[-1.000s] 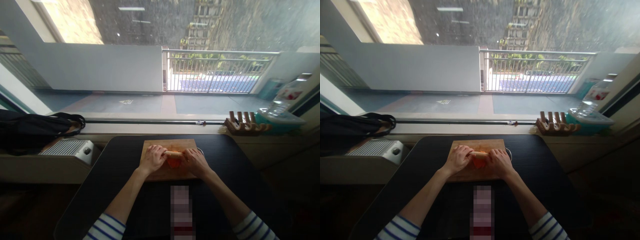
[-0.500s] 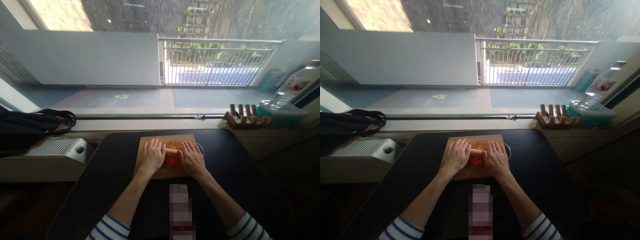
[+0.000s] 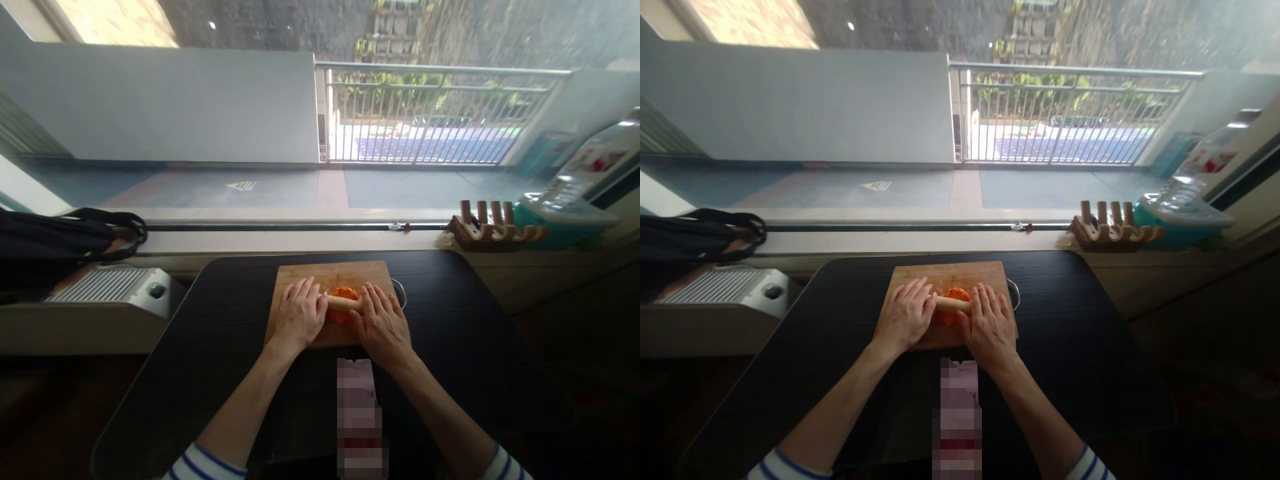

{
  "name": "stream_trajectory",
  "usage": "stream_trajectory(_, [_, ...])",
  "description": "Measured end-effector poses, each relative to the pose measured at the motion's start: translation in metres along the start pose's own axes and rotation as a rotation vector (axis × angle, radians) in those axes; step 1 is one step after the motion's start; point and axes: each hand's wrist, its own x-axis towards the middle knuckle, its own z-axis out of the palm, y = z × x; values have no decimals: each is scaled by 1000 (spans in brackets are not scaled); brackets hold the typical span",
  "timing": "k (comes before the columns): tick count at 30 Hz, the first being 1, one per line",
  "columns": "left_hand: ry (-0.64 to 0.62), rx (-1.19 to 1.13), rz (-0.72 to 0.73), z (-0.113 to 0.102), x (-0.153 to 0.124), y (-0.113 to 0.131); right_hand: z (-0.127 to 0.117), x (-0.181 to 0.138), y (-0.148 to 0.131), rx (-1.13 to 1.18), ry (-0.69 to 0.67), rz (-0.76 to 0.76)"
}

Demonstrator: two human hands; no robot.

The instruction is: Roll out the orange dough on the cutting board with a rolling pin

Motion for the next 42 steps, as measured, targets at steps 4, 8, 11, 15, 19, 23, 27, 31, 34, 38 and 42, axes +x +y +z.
stream_trajectory(4, [4, -11, 18, -2, -4, 0, -3, -7, -3, 7, -6, 1])
stream_trajectory(8, [-7, -8, 11, -2, -3, 0, -4, -3, -1, 14, -49, 0])
stream_trajectory(11, [-15, 5, -18, 2, 2, 1, -2, 9, 5, 18, -105, 8])
stream_trajectory(15, [9, 7, -40, 10, 8, 0, -2, 25, 10, 24, -174, 9])
stream_trajectory(19, [29, -2, -28, 14, 10, -1, -5, 33, 12, 17, -220, 13])
stream_trajectory(23, [45, 14, -32, 17, 11, -1, -7, 38, 12, 10, -245, 8])
stream_trajectory(27, [39, 31, -36, 19, 12, -1, -7, 46, 15, 16, -266, 0])
stream_trajectory(31, [38, 50, -34, 19, 12, 0, -6, 48, 17, 25, -280, -15])
stream_trajectory(34, [42, 58, -31, 18, 7, 1, -5, 42, 17, 26, -245, -32])
stream_trajectory(38, [61, 47, -13, 16, -4, 2, -2, 25, 15, 23, -170, -50])
stream_trajectory(42, [51, 25, 5, 12, -14, 2, -2, 11, 12, 17, -123, -51])
